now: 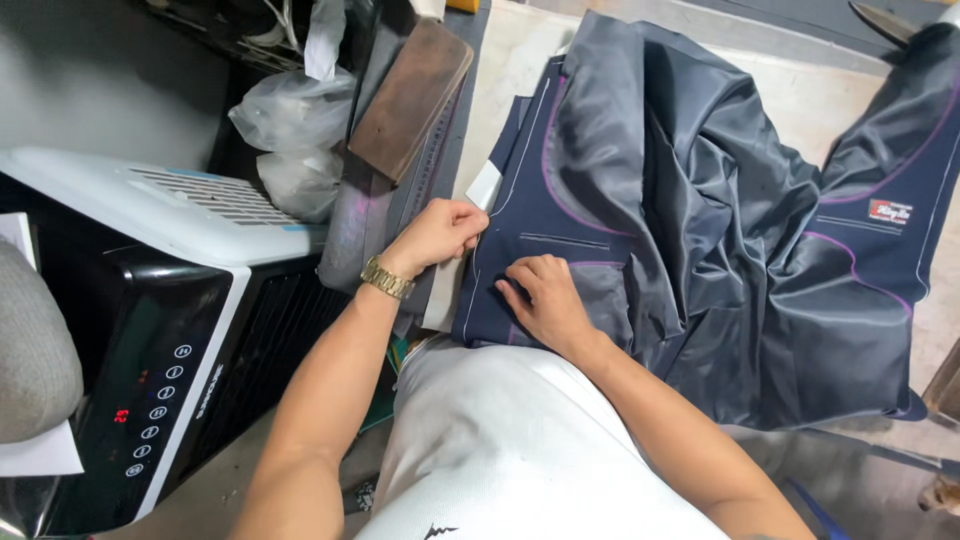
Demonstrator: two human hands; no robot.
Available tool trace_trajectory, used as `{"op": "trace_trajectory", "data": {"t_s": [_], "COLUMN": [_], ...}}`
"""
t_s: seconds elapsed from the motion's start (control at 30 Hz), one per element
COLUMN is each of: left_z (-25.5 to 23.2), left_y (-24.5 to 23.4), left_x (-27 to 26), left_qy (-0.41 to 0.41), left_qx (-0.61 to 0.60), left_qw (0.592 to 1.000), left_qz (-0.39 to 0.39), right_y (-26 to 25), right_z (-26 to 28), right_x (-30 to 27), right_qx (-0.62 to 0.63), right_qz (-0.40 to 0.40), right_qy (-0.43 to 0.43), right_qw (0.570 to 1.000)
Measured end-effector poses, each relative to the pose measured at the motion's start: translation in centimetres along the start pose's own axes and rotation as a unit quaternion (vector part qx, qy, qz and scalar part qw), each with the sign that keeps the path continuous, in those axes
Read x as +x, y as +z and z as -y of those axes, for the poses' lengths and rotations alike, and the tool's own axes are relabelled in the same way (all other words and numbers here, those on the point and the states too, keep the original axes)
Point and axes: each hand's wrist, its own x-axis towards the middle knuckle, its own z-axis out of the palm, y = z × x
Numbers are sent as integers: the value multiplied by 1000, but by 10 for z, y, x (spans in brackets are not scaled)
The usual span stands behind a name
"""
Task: The person irons a dark blue fabric piece on a workbench using a steam iron and wooden blocks, then uses a needle and thread to perform hand-sewing on the garment's lining and seams.
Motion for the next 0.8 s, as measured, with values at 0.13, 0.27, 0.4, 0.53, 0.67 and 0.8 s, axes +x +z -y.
{"op": "trace_trajectory", "data": {"t_s": [0.13,0.27,0.4,0.53,0.67,0.8], "left_z": [-1,7,2,2,-5,-20], "left_y": [-5,-14,-9,-4,1,16], "left_x": [4,8,4,4,-11,-38], "left_qy": [-13,16,18,3,41,54], "left_qx": [56,114,102,-32,-115,-158], "left_qw": [998,993,994,999,993,986], "left_qz": [2,-25,-18,-1,5,8], "right_y": [2,6,0,5,15,-2], "right_z": [-7,-16,-4,5,4,2], "right_x": [-1,10,42,69,68,58], "right_qx": [49,93,112,106,86,109], "right_qz": [-13,-66,-113,-108,-90,-90], "right_qy": [26,32,3,-70,-69,-77], "right_qw": [998,993,987,986,990,987]}}
